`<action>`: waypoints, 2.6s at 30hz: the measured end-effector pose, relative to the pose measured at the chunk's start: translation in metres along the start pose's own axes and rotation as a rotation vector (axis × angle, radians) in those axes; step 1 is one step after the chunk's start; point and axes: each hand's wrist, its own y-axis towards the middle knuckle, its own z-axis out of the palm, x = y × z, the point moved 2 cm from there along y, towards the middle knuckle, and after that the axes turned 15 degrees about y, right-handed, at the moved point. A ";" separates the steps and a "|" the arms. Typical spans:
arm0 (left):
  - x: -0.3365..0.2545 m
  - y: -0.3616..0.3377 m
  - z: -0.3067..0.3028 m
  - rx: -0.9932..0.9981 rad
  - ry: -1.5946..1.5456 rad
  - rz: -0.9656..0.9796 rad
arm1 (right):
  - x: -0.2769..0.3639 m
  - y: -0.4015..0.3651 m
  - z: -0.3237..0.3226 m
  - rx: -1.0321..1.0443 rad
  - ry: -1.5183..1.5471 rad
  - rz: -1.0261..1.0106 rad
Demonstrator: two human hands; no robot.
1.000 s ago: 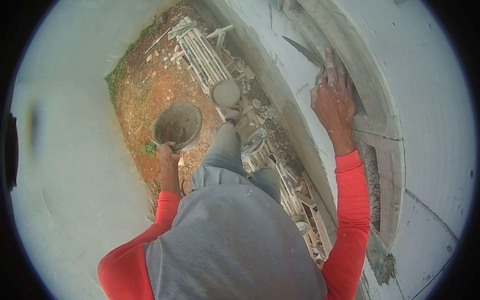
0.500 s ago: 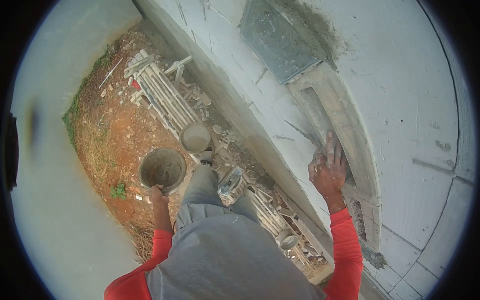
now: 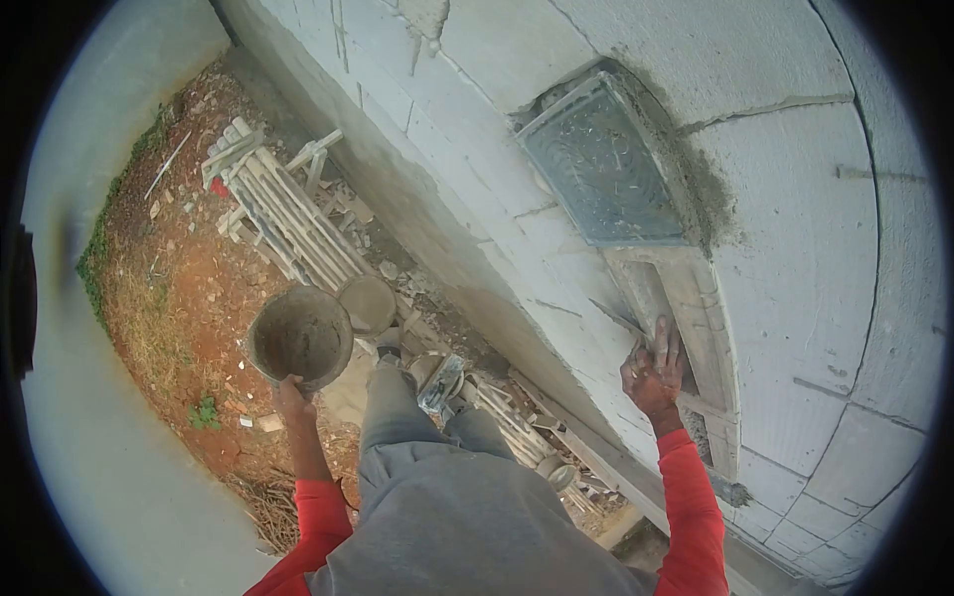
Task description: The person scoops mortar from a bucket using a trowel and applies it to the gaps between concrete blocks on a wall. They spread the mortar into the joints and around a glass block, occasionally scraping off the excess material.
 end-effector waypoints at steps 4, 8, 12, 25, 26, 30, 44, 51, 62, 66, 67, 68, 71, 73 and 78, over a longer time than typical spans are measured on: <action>-0.003 0.012 0.001 0.006 0.054 0.054 | 0.001 0.001 0.003 -0.011 -0.028 0.031; -0.015 -0.013 0.002 0.041 0.132 0.061 | 0.006 -0.003 -0.010 0.022 0.047 0.088; -0.005 0.005 -0.030 0.017 0.142 -0.003 | 0.028 0.028 -0.030 0.025 0.141 0.041; -0.020 0.013 -0.076 -0.067 0.165 -0.052 | 0.025 0.043 -0.010 -0.131 0.104 -0.015; -0.022 0.012 -0.079 -0.063 0.173 -0.035 | 0.024 0.042 -0.008 -0.126 0.111 -0.013; -0.034 -0.009 -0.086 -0.097 0.181 -0.037 | 0.026 0.036 -0.007 -0.109 0.161 -0.006; -0.010 0.001 -0.111 -0.030 0.182 -0.021 | 0.024 0.037 -0.011 -0.091 0.182 0.054; 0.000 -0.013 -0.119 0.037 0.481 0.258 | 0.024 0.040 -0.017 -0.163 0.147 0.017; -0.043 -0.080 -0.076 -0.063 0.258 0.153 | 0.019 0.037 -0.010 -0.127 0.178 0.041; -0.055 -0.083 -0.072 -0.083 0.335 0.127 | 0.014 0.031 -0.001 -0.143 0.180 0.039; -0.057 -0.086 -0.063 -0.052 0.300 0.142 | 0.013 0.033 -0.002 -0.136 0.167 0.040; -0.060 -0.090 -0.055 -0.023 0.261 0.160 | 0.014 0.034 -0.003 -0.133 0.154 0.038; -0.077 -0.109 -0.039 -0.012 0.257 0.198 | 0.016 0.031 -0.002 -0.109 0.171 0.044; -0.080 -0.107 -0.029 -0.003 0.280 0.225 | 0.011 0.033 0.002 -0.090 0.173 0.052; -0.094 -0.117 -0.014 0.041 0.351 0.252 | 0.012 0.027 0.007 -0.058 0.176 0.057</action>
